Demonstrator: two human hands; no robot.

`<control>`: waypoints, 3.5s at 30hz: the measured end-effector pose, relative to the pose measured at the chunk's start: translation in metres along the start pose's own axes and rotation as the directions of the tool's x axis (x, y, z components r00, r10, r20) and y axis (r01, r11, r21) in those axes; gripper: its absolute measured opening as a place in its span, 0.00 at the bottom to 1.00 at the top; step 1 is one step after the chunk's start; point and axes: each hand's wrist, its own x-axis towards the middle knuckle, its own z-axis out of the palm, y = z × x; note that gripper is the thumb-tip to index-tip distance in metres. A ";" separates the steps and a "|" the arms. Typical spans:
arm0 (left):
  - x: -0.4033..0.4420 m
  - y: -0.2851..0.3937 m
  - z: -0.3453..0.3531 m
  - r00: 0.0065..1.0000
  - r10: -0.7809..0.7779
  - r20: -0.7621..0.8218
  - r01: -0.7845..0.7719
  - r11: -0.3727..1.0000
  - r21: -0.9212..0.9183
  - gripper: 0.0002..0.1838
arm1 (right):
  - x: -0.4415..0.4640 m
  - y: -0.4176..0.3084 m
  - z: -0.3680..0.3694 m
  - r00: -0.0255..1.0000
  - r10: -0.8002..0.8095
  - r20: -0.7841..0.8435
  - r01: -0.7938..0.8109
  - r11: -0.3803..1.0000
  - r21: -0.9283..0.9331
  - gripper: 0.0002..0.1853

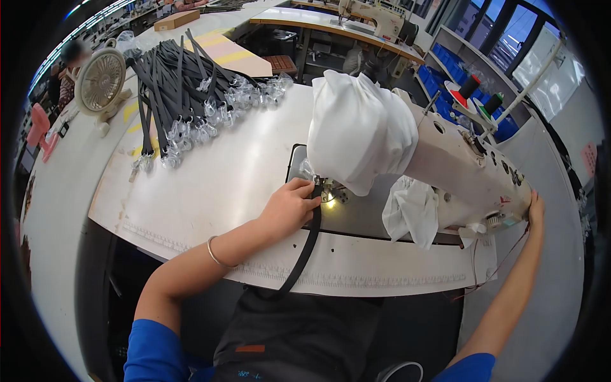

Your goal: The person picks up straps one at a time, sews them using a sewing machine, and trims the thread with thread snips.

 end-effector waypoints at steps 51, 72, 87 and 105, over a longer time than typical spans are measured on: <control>0.000 0.002 -0.002 0.995 0.094 0.028 -0.097 0.982 0.161 0.17 | 0.033 0.050 0.030 0.955 -0.182 -0.234 0.186 0.983 -0.005 0.30; 0.001 0.005 -0.008 0.994 -0.010 0.107 0.000 0.996 0.094 0.17 | -0.060 0.050 0.118 0.955 0.202 -0.218 0.113 0.431 0.895 0.31; 0.001 -0.001 -0.004 0.998 0.046 0.036 -0.050 0.992 0.119 0.16 | 0.009 0.002 0.020 0.991 0.004 -0.131 0.024 0.976 0.216 0.32; 0.002 -0.006 0.002 0.998 0.056 0.022 -0.059 0.991 0.123 0.16 | 0.049 0.050 0.033 0.955 -0.138 -0.263 0.120 0.989 -0.085 0.33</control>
